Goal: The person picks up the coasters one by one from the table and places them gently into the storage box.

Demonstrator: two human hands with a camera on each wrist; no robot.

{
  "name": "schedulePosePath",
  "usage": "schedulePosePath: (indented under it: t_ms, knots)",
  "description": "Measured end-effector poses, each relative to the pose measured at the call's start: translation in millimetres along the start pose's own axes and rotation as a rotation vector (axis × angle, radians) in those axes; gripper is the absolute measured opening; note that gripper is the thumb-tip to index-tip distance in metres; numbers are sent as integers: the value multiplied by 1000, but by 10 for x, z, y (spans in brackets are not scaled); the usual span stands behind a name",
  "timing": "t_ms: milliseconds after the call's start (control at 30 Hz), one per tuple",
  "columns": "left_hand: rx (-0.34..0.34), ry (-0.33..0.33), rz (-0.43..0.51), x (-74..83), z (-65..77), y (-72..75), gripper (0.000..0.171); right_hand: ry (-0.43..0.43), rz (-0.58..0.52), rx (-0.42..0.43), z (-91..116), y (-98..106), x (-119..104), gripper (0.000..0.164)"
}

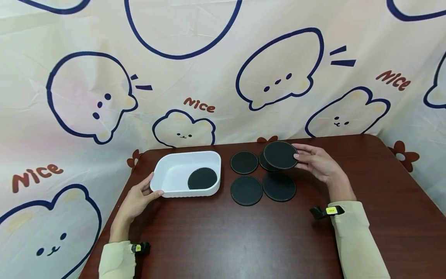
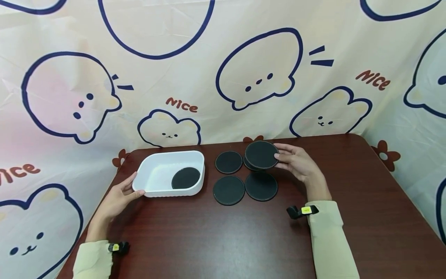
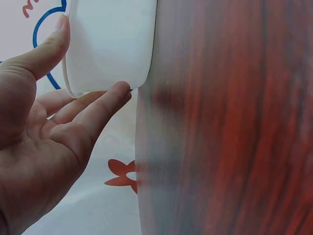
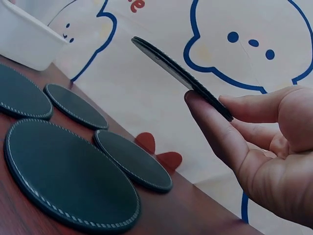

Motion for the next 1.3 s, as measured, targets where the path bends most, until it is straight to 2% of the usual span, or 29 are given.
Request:
schedulePosePath:
  t_ms: [767,967,1133,1300]
  knots:
    - [-2,-29,-8,-16,-2,10,95,34,-59,-72,-280,-564,23,61]
    - [-2,-30,-9,-2,-3,7,94,83,-134,-30,-354,-739,38,64]
    - [-1,-32,-10,11,3,11,95,85,-205,14,-407,-863,64,63]
    - [-3,-29,-12,1,5,12,95,81,-211,20,-451,-1006,91,62]
Point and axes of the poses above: each hand's wrist, its own z-axis away from the middle knuckle, its own y-axis out of the back of the hand, x = y × z, the point moved 5 cm from there along -z, towards the middle knuckle, and after that the axes turned 12 degrees about -y, right-handed, at the moved point
